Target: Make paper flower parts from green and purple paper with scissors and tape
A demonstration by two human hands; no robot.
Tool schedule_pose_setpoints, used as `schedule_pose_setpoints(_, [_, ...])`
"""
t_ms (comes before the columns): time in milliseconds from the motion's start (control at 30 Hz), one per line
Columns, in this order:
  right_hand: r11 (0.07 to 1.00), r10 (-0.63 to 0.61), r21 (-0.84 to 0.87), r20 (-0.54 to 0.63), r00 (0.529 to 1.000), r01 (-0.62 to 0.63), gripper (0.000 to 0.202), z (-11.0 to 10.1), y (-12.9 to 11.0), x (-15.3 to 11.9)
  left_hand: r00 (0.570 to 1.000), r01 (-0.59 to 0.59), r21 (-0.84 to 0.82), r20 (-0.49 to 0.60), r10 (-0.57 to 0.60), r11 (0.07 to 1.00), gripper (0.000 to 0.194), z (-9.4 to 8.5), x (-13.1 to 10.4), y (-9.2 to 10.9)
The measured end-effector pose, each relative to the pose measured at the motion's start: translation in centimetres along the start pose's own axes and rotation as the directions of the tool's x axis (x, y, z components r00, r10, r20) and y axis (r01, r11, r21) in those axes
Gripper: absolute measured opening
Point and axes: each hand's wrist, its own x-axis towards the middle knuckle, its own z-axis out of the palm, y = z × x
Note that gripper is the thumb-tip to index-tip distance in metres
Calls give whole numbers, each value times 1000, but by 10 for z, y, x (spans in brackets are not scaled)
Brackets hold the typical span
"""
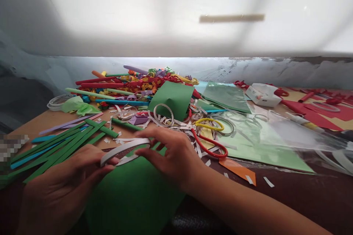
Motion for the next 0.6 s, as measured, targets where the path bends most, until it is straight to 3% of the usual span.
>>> schedule_pose_setpoints(67, [986,-143,-86,-16,990,141,36,0,-1,-1,996,-80,0,36,80,997,21,0,0,-1])
schedule_pose_setpoints(167, [966,-257,-31,26,966,257,20,1,-2,-3,991,-126,-12,45,126,992,22,1,0,-2])
schedule_pose_setpoints(333, [1000,-12,15,-8,1000,12,9,-1,-4,-3,1000,-12,41,-10,13,999,9,0,0,-1])
schedule_pose_setpoints(400, [998,-48,-41,13,999,49,17,0,-4,-3,999,-37,51,-17,37,998,11,0,0,-1])
schedule_pose_setpoints(500, [975,-221,-15,72,972,223,23,2,-4,-4,992,-127,35,13,127,991,16,0,-1,-3])
schedule_pose_setpoints(600, [988,-155,28,39,987,154,14,2,-4,-4,998,-55,73,-5,55,996,16,0,-4,-5])
